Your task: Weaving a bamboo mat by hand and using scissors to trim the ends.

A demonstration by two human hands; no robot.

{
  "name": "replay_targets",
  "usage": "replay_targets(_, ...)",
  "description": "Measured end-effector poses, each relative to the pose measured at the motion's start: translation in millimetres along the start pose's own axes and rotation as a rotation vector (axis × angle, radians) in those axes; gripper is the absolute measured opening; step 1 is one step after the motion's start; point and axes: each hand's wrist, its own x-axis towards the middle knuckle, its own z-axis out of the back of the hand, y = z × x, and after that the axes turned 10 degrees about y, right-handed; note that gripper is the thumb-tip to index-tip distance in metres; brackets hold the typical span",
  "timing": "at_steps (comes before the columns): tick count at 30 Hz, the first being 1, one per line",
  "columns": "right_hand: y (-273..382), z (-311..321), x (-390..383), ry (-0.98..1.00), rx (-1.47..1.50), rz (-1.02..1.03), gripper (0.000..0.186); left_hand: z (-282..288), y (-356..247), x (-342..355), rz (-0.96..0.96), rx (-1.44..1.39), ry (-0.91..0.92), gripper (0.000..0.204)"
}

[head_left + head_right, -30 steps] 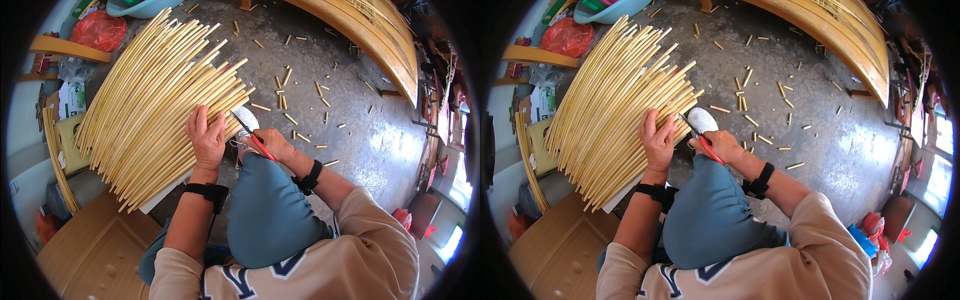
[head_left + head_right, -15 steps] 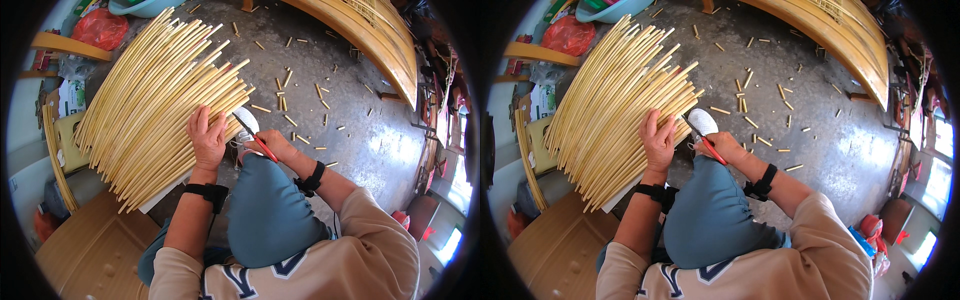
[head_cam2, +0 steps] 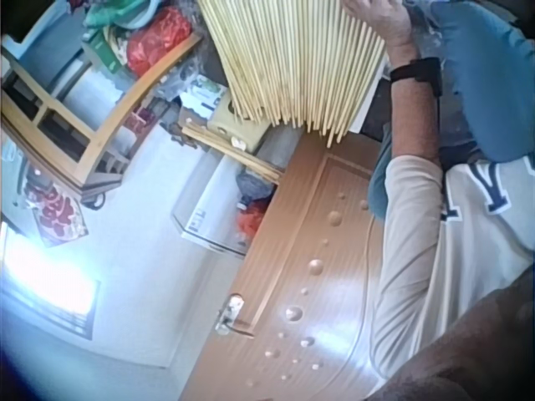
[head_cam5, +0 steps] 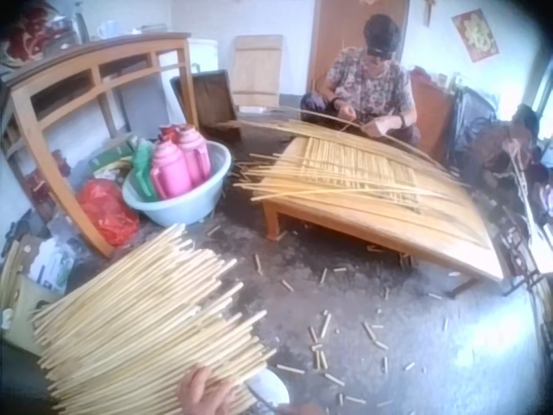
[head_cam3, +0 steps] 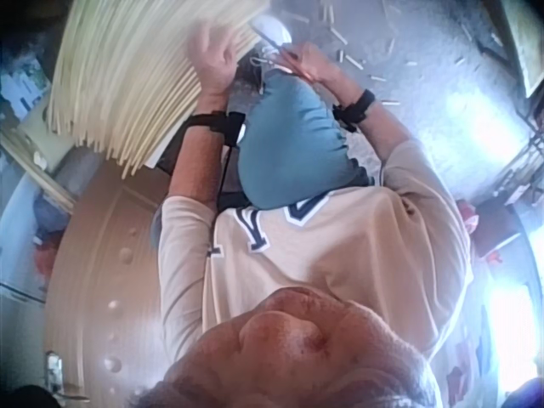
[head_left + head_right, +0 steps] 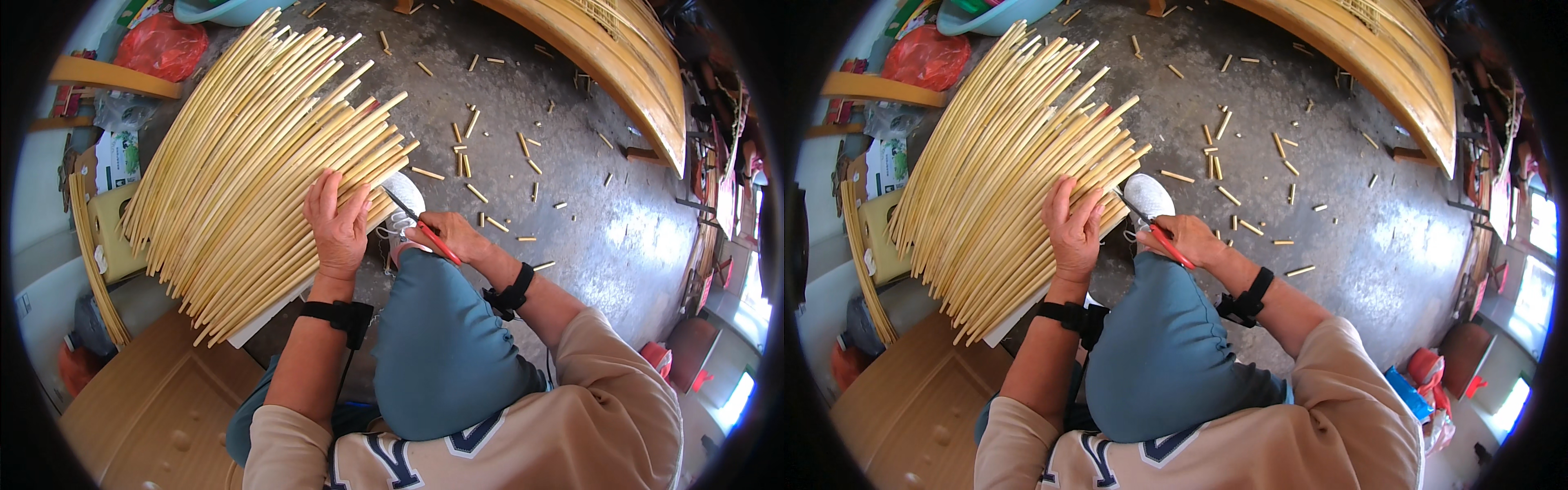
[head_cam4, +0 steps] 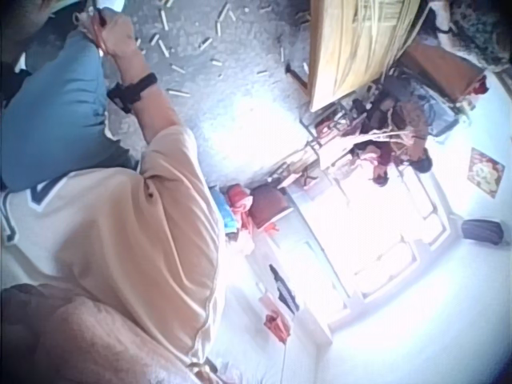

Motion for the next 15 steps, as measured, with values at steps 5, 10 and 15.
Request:
replay_targets(5,7.8,0.0,5.0,-0.025,0.038,0.014,0.050,1.4,0.9,0.9,-0.004,0.003,0.013,0.021)
replay_targets(10,12.5,-2.8,5.2,-0.062,0.113,-0.001,0.050,2.0,-0.8,1.2,0.008,0.010,0.030,0.021)
replay_targets(15,17.4,-3.8,9.1,-0.087,0.134,0.001,0.051,2.4,-0.6,3.0,-0.007,0.025,0.038,0.021)
